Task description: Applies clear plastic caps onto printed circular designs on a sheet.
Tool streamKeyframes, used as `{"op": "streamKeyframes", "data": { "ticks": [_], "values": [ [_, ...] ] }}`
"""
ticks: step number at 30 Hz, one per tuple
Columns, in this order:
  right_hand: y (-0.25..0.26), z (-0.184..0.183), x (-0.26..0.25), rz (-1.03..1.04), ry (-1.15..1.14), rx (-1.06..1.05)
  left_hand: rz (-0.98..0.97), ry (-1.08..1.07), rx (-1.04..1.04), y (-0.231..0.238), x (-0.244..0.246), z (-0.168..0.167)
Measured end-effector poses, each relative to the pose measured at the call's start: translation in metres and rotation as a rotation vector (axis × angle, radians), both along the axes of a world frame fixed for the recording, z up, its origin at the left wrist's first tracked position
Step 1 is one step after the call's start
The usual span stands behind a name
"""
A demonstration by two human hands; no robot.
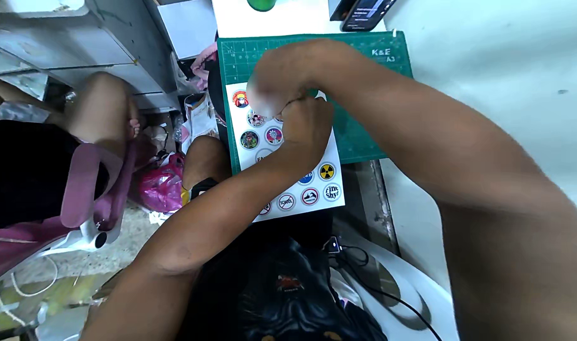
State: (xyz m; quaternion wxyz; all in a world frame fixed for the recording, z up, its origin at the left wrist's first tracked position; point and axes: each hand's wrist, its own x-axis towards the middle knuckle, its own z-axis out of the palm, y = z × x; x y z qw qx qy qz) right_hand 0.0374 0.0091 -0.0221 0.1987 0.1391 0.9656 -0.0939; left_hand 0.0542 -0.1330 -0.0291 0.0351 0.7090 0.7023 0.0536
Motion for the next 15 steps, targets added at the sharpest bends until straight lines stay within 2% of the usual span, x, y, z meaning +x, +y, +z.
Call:
{"op": "streamKeyframes", "data": {
  "ticks": [1,3,7,15],
  "values": [
    [-0.015,0.027,-0.007,-0.076,-0.176,-0.023,0.001,0.006,0.007,0.000,0.000,0.000],
    [-0.023,0.042,-0.012,-0.118,-0.269,-0.032,-0.006,0.011,0.022,0.002,-0.001,0.000],
    [-0.016,0.043,-0.009,-0.121,-0.171,-0.106,-0.002,-0.078,-0.018,0.003,-0.003,0.001],
    [0.008,0.034,0.012,-0.287,0.056,-0.266,-0.038,0.023,-0.136,0.006,-0.004,0.008]
  ]
}}
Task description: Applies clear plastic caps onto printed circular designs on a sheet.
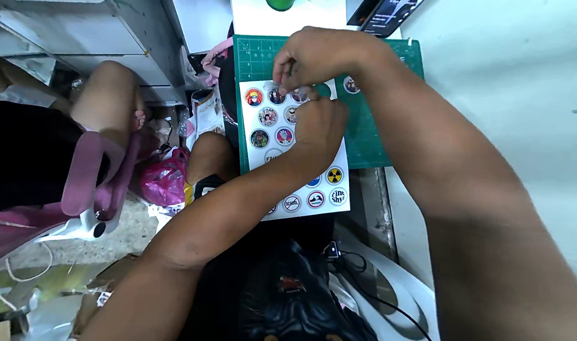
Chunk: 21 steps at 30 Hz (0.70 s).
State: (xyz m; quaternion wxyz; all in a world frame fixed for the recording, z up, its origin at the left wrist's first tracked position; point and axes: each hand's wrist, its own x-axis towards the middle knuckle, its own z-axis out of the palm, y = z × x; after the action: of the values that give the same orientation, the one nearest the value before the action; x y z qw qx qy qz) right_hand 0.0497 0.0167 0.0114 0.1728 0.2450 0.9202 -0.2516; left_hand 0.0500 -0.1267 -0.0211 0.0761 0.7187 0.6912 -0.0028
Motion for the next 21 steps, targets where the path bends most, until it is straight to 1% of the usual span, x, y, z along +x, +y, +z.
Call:
{"op": "streamKeyframes", "data": {
  "ticks": [4,6,8,10,12,16,18,19,20,21],
  "values": [
    [0.002,-0.001,0.004,-0.045,0.013,-0.061,0.020,-0.006,0.010,0.001,0.001,-0.003],
    [0.002,-0.002,0.003,-0.050,0.014,-0.079,0.037,-0.004,0.061,0.000,0.000,-0.006],
    [0.003,-0.003,0.004,-0.051,0.020,-0.088,0.033,0.053,0.138,-0.002,0.000,-0.012],
    [0.003,-0.003,0.004,-0.062,0.020,-0.100,0.027,0.134,0.176,-0.005,0.001,-0.017],
    [0.001,-0.004,0.004,-0.065,0.021,-0.107,0.026,0.172,0.201,-0.006,0.000,-0.019],
    [0.004,-0.007,0.001,-0.057,0.003,-0.070,0.041,0.094,0.323,-0.005,-0.007,-0.021],
    [-0.001,-0.006,0.007,0.031,0.088,-0.018,0.039,0.094,0.341,-0.006,-0.008,-0.023],
    [-0.014,0.005,0.009,0.088,0.145,0.032,0.042,0.100,0.342,-0.007,-0.009,-0.025],
    [-0.042,0.032,0.005,0.084,0.097,0.090,0.046,0.112,0.337,-0.008,-0.009,-0.026],
    [-0.083,0.081,-0.021,-0.094,-0.270,0.082,0.057,0.126,0.337,-0.009,-0.008,-0.028]
  ]
}}
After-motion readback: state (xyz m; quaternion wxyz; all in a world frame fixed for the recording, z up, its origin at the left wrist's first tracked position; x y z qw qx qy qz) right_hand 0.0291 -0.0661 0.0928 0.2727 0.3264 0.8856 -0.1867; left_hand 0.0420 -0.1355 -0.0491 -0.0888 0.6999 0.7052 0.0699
